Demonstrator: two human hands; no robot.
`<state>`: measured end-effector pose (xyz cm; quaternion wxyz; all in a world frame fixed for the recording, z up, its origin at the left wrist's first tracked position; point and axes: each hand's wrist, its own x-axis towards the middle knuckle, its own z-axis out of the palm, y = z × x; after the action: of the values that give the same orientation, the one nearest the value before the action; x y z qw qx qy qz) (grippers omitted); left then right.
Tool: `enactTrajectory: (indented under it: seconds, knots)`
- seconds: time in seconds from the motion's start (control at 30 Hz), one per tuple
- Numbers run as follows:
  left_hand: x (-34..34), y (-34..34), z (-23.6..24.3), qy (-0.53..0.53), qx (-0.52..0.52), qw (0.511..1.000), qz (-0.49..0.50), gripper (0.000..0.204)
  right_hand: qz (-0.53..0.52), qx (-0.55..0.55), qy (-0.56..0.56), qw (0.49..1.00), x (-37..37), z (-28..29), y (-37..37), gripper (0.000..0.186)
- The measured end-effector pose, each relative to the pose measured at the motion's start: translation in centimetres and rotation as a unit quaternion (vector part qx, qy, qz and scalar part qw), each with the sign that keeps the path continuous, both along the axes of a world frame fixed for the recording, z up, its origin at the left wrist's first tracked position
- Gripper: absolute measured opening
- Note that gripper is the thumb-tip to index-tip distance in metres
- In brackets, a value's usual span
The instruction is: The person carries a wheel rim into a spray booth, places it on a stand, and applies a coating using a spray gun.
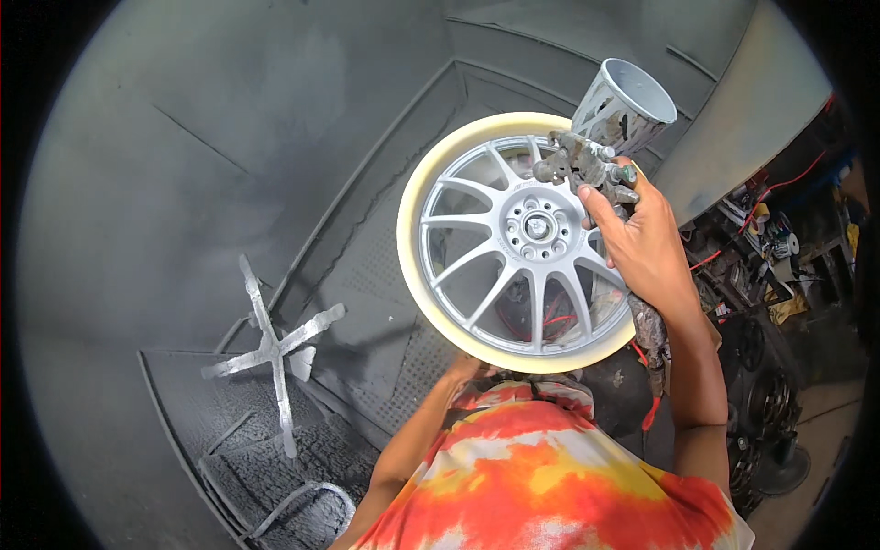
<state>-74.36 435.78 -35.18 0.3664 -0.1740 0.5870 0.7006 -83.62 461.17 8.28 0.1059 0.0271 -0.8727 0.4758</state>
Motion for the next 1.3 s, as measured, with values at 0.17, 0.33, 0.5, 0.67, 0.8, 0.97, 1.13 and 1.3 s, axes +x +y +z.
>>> enactTrajectory:
  seconds: [0.17,0.33,0.5,0.67,0.8,0.97,1.13,1.3]
  knots:
    - [-0.2,-0.3,-1.8,0.009,-0.036,0.999,-0.003,0.038,-0.022,0.024,0.034,0.999,-0.2,-0.4,0.1,0.031]
    - [-4.2,-5.4,-3.0,0.097,-0.127,0.977,0.139,0.040,-0.026,-0.013,0.005,1.000,-0.6,-0.3,-0.2,0.029]
    - [-8.4,-4.4,1.2,0.097,-0.094,0.950,0.281,0.044,0.003,-0.035,-0.023,0.999,-0.4,-0.6,0.7,0.034]
    - [-5.5,-2.2,1.6,0.060,-0.070,0.967,0.238,0.044,0.019,-0.079,-0.071,0.994,0.0,0.4,0.6,0.037]
    - [-2.6,0.0,1.9,0.010,-0.028,0.986,0.161,0.043,0.022,-0.050,-0.055,0.997,-0.2,0.9,0.6,0.036]
    - [-0.7,2.7,2.3,-0.051,0.020,0.997,0.046,0.043,-0.015,-0.022,0.003,1.000,-0.5,-0.3,1.0,0.033]
    - [0.3,1.5,-1.2,-0.019,-0.062,0.998,-0.020,0.045,-0.001,-0.022,0.013,1.000,-0.8,-0.4,0.2,0.034]
    - [-4.1,-2.9,1.1,0.025,-0.084,0.994,0.067,0.044,0.005,-0.022,-0.005,1.000,-0.9,-0.9,0.2,0.033]
